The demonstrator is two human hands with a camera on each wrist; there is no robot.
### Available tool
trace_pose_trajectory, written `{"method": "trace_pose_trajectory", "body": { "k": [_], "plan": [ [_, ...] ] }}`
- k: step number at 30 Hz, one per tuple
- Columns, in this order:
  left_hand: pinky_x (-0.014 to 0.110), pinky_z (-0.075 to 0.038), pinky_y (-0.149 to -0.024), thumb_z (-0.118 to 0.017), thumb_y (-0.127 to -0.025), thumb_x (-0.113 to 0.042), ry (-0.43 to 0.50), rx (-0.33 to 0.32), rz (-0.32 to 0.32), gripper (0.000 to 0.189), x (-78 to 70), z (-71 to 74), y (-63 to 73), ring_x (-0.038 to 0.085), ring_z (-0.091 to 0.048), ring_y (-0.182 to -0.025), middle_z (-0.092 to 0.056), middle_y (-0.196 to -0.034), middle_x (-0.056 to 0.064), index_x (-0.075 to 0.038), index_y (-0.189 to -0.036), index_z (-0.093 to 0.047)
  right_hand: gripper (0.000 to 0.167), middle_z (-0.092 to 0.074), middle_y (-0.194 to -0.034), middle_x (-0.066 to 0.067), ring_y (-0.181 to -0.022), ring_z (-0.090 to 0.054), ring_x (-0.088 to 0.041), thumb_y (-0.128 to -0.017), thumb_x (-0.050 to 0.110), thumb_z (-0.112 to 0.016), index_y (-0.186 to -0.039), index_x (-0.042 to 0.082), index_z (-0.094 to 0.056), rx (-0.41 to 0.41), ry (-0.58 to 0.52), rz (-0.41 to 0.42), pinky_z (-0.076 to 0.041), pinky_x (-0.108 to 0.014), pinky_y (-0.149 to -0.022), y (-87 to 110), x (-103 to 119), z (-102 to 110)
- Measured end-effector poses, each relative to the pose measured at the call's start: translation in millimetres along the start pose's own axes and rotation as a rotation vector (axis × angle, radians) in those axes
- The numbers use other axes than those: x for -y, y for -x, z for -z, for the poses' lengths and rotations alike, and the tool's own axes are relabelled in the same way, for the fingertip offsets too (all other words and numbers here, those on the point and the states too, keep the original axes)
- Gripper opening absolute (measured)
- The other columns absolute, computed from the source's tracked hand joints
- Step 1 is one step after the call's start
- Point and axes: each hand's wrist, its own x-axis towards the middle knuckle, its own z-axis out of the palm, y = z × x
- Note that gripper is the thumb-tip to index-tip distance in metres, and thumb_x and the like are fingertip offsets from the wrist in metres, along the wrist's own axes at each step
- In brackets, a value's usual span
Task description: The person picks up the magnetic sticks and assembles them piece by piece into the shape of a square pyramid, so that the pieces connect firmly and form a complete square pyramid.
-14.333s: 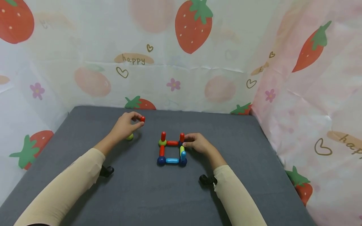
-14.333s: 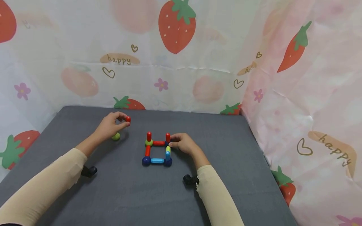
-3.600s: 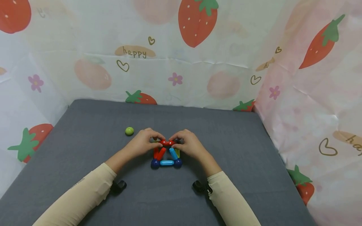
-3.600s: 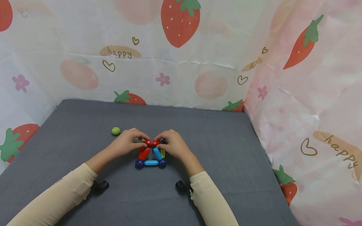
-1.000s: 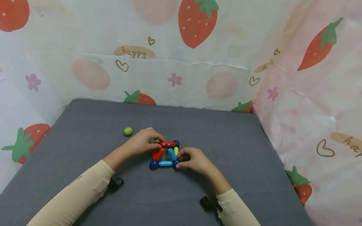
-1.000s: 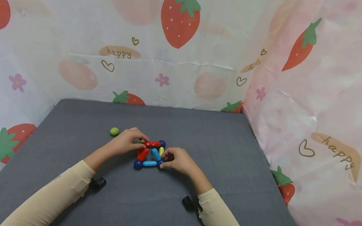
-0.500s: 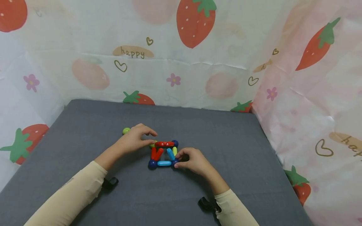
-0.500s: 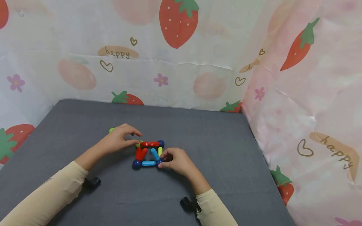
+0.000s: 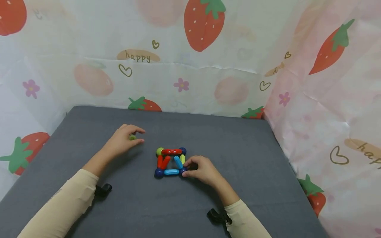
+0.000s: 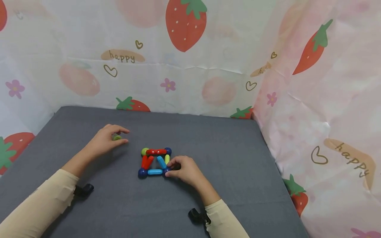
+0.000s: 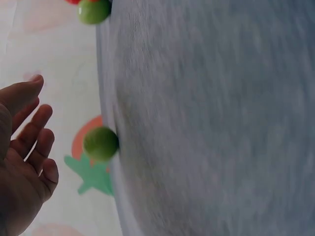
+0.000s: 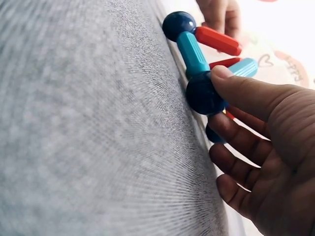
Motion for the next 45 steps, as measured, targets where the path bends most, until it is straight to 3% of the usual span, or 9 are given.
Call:
{"method": "trace_pose_trajectory", "body": {
  "k": [4,8,12,17,31,38,45],
  "plan": [
    [0.056,-0.042,-0.096,-0.075,-0.096,-0.027,0.023,0.003,0.077,0.045,15.2,7.6,1.9,0.033,-0.049,-0.119,-0.062,-0.135,0.012,-0.010,-0.136,-0.065,0.026,-0.070,-0.100,0.011,-0.092,-0.064,-0.009,-0.083,0.035,-0.087,-0.104,0.026,-0.076,0.000,-0.007,0.002,-0.053,-0.030,-0.083,0.0,-1,-1],
    [0.060,-0.042,-0.098,-0.074,-0.097,-0.031,0.062,0.056,0.142,0.051,27.3,13.9,3.5,0.037,-0.046,-0.127,-0.057,-0.141,0.015,-0.009,-0.141,-0.060,0.025,-0.070,-0.100,0.011,-0.092,-0.064,-0.009,-0.083,0.035,-0.087,-0.104,0.026,-0.076,-0.009,-0.006,0.007,-0.053,-0.031,-0.082,0.1,-2,-1],
    [0.062,-0.042,-0.102,-0.075,-0.096,-0.032,0.072,0.121,0.156,0.055,37.3,15.3,1.7,0.041,-0.047,-0.131,-0.058,-0.142,0.018,-0.007,-0.142,-0.059,0.025,-0.070,-0.100,0.012,-0.092,-0.064,-0.009,-0.082,0.034,-0.088,-0.104,0.026,-0.076,-0.015,-0.001,0.002,-0.053,-0.031,-0.082,0.3,-1,-1],
    [0.060,-0.045,-0.101,-0.078,-0.093,-0.031,0.082,0.154,0.183,0.055,44.1,13.5,-1.6,0.041,-0.050,-0.131,-0.060,-0.140,0.017,-0.008,-0.140,-0.060,0.025,-0.070,-0.100,0.011,-0.092,-0.064,-0.010,-0.083,0.034,-0.088,-0.104,0.026,-0.076,-0.016,-0.007,-0.001,-0.053,-0.031,-0.081,0.9,-1,0],
    [0.044,-0.053,-0.084,-0.077,-0.094,-0.027,0.084,0.194,0.221,0.046,44.2,11.2,-3.5,0.035,-0.060,-0.121,-0.065,-0.132,0.018,-0.008,-0.134,-0.065,0.025,-0.071,-0.100,0.011,-0.092,-0.065,-0.009,-0.082,0.033,-0.088,-0.104,0.026,-0.077,-0.014,-0.026,-0.010,-0.054,-0.029,-0.081,1.6,0,0],
    [0.042,-0.053,-0.081,-0.078,-0.093,-0.029,0.053,0.194,0.218,0.043,43.7,13.8,-4.3,0.031,-0.062,-0.111,-0.067,-0.126,0.016,-0.009,-0.130,-0.068,0.025,-0.070,-0.100,0.011,-0.092,-0.064,-0.010,-0.083,0.033,-0.088,-0.104,0.025,-0.077,-0.020,-0.020,-0.009,-0.054,-0.031,-0.082,0.6,-1,-1],
    [0.045,-0.051,-0.083,-0.078,-0.093,-0.035,0.033,0.159,0.199,0.042,31.9,15.4,-6.3,0.030,-0.059,-0.110,-0.068,-0.124,0.012,-0.013,-0.128,-0.070,0.025,-0.071,-0.099,0.011,-0.091,-0.064,-0.009,-0.082,0.032,-0.088,-0.104,0.025,-0.077,-0.024,-0.006,-0.007,-0.054,-0.029,-0.079,0.2,-2,-2]
  ]
}}
